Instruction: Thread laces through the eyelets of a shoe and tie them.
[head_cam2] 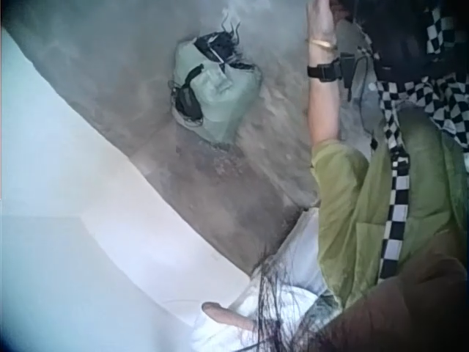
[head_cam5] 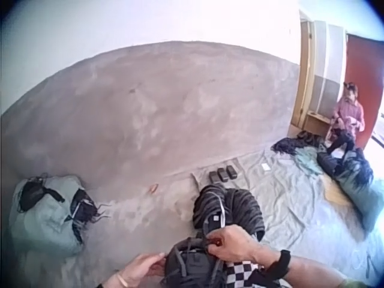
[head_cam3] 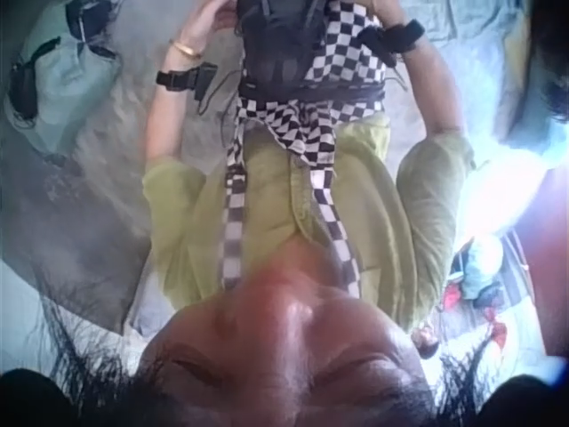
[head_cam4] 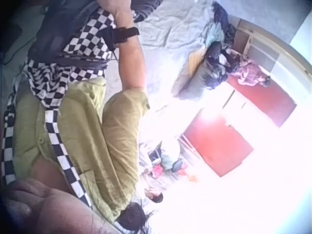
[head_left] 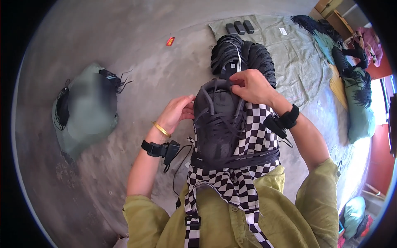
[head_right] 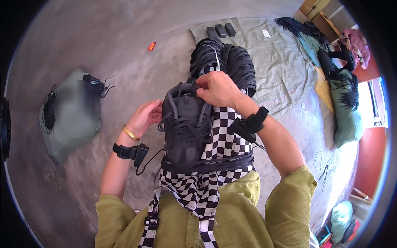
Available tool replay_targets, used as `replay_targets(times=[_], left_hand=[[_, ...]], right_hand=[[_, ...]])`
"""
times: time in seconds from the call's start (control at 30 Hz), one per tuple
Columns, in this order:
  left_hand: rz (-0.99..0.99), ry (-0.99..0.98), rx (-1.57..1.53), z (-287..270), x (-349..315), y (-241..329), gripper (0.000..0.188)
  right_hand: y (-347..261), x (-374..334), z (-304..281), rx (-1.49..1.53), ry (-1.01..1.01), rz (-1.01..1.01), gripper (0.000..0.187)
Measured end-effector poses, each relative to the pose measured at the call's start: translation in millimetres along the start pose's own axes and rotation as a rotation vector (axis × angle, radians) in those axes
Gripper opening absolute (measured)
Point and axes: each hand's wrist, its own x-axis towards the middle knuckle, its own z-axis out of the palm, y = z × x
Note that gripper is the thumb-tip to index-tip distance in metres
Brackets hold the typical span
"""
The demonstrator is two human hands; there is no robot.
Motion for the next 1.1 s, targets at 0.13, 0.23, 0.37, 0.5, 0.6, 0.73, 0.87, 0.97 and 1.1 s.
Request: replay_targets(times=[0.13, 0.23, 0.37, 0.5, 0.6, 0.73, 0.87, 0.97, 1.1], left_hand=[[0.127, -0.039, -0.269, -1.1, -12.1, -5.0, 0.042], [0.152, -0.032, -0.187, 1.2, -24.9, 2.9, 0.04], [0.204, 0.012, -0.133, -4.1, -20.1, -2.7, 0.039], [0.242, -0.012, 0.055, 11.2, -18.4, 7.4, 0.038], [0.339, -0.088, 0.168, 29.2, -29.1, -2.7, 0.044], [0.507, 0.139, 0.575, 50.6, -62.5, -30.0, 0.032], [0.684, 0.124, 0.964, 48.5, -92.8, -80.3, 0.02], [0.642, -0.252, 0.976, 41.1, -135.8, -84.4, 0.018], [0.679, -0.222, 0.698, 15.9, -148.7, -78.2, 0.01]], right_hand=[[3.3, 2.9, -24.5, 0.102, 0.155, -0.044, 0.033], [-1.1, 5.4, -45.5, -0.052, 0.27, -0.023, 0.032], [-20.8, 7.0, -54.5, -0.08, 0.396, -0.05, 0.03], [-29.6, 14.9, -61.7, -0.147, 0.615, -0.178, 0.028], [-40.0, 23.2, -65.5, -0.229, 0.651, -0.174, 0.028], [-35.7, 29.9, -66.4, -0.233, 0.669, -0.172, 0.028], [-28.4, 34.5, -70.0, -0.216, 0.722, -0.164, 0.027], [-16.0, 40.7, -78.5, -0.171, 0.752, -0.148, 0.027], [-6.8, 49.8, -95.1, 0.035, 0.789, -0.154, 0.028]])
